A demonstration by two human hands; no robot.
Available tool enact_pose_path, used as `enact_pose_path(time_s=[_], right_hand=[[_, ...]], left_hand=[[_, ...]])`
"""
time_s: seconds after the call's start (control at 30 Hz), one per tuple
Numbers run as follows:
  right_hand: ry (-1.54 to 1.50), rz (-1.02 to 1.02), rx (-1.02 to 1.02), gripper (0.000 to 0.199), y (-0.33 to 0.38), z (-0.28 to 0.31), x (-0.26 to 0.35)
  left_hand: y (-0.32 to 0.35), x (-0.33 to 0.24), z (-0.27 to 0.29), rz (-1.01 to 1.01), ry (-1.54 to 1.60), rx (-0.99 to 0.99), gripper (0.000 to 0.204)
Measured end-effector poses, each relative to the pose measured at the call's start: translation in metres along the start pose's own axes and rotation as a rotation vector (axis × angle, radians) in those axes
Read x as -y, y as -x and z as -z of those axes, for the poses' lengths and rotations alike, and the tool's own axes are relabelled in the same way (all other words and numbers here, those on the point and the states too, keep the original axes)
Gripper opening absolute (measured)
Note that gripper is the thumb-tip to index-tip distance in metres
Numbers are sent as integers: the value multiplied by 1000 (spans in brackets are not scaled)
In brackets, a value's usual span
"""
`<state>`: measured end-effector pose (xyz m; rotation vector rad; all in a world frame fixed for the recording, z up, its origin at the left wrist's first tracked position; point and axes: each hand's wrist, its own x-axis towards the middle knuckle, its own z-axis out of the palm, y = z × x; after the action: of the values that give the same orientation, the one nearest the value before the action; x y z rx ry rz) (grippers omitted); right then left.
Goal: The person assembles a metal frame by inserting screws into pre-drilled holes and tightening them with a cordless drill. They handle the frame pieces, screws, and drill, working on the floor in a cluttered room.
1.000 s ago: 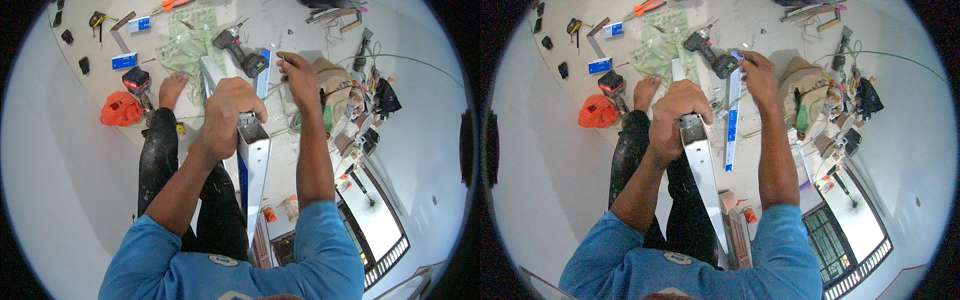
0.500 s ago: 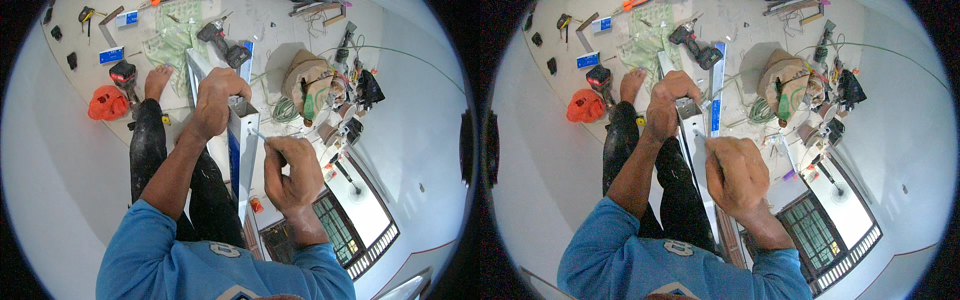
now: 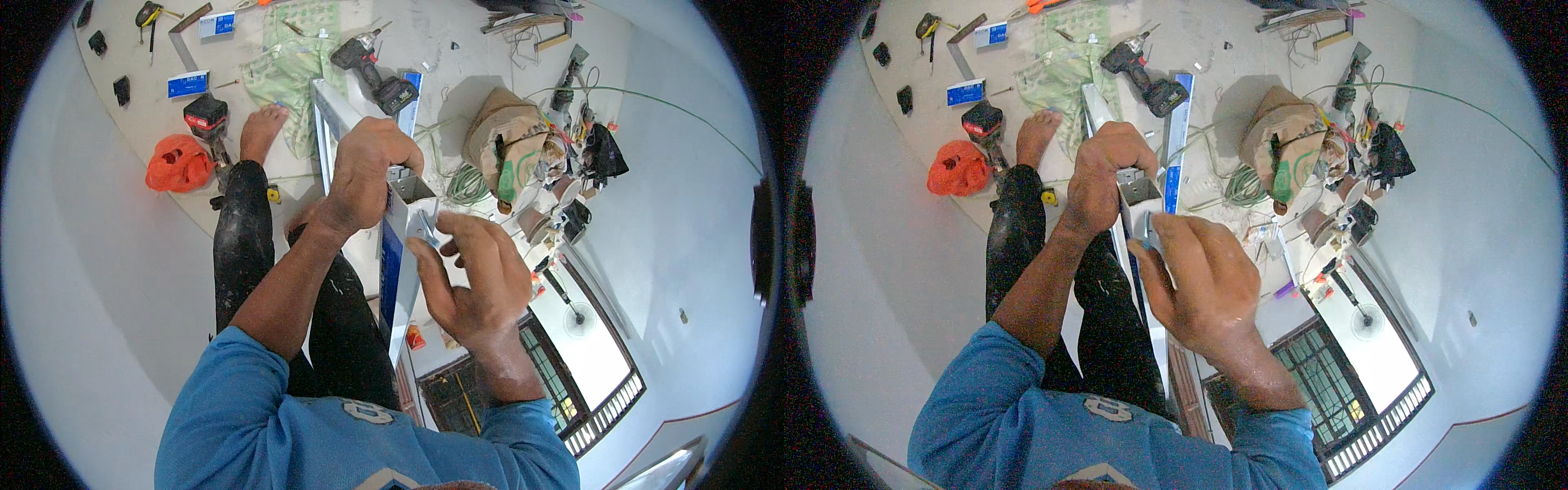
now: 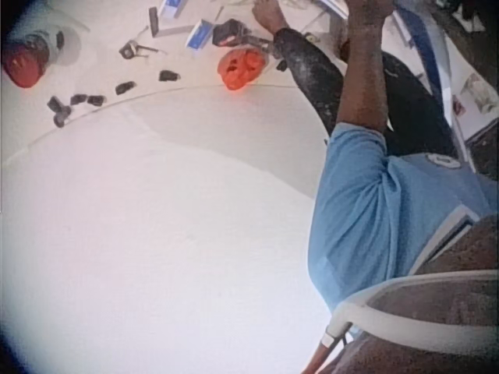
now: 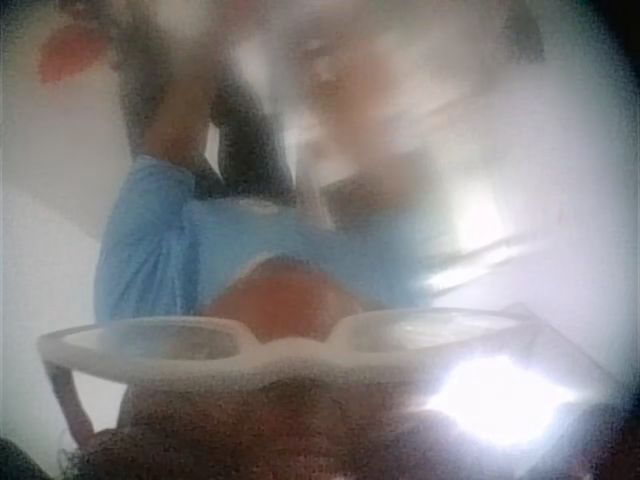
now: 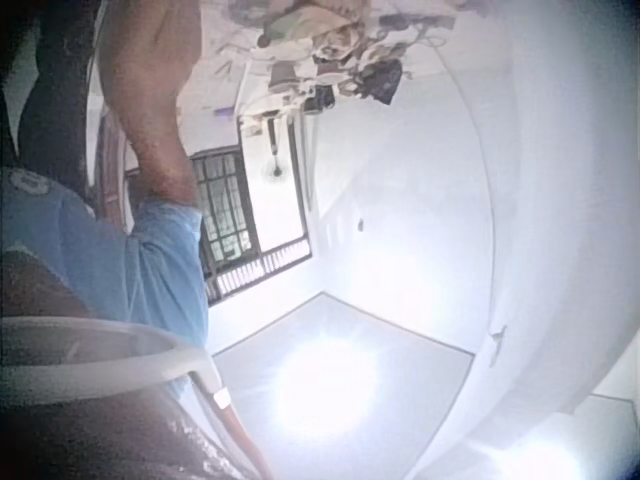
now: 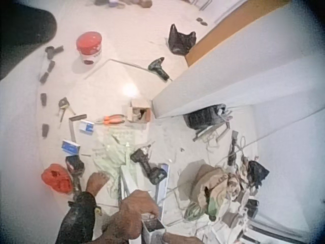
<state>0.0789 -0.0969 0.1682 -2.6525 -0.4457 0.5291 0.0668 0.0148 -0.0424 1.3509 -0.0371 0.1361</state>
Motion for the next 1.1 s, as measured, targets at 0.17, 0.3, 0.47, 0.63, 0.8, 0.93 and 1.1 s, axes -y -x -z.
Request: enact_pose_path(time_s=[0.17, 0.3, 0.47, 0.63, 0.8, 0.93, 1.1], right_hand=[[13, 54, -64, 34, 14, 1, -4], [54, 82, -42, 32, 6, -1, -11], [-15, 0, -69, 35, 9, -14, -10], [-13, 91, -60, 42, 5, -11, -11], [-47, 32, -146, 36, 11, -21, -17], [12, 28, -154, 30, 7, -25, -16], [-69, -93, -169, 37, 10, -29, -11]], left_hand=[[-3, -4, -1, -1, -1, 12, 71], [-1, 0, -3, 22, 39, 9, 74], [-2, 0, -4, -3, 21, 3, 75], [-3, -1, -3, 3, 39, 19, 76], [-5, -9, 1, 120, -8, 102, 96], [-6, -8, 0, 77, 15, 62, 87], [-4, -1, -2, -5, 51, 30, 69]])
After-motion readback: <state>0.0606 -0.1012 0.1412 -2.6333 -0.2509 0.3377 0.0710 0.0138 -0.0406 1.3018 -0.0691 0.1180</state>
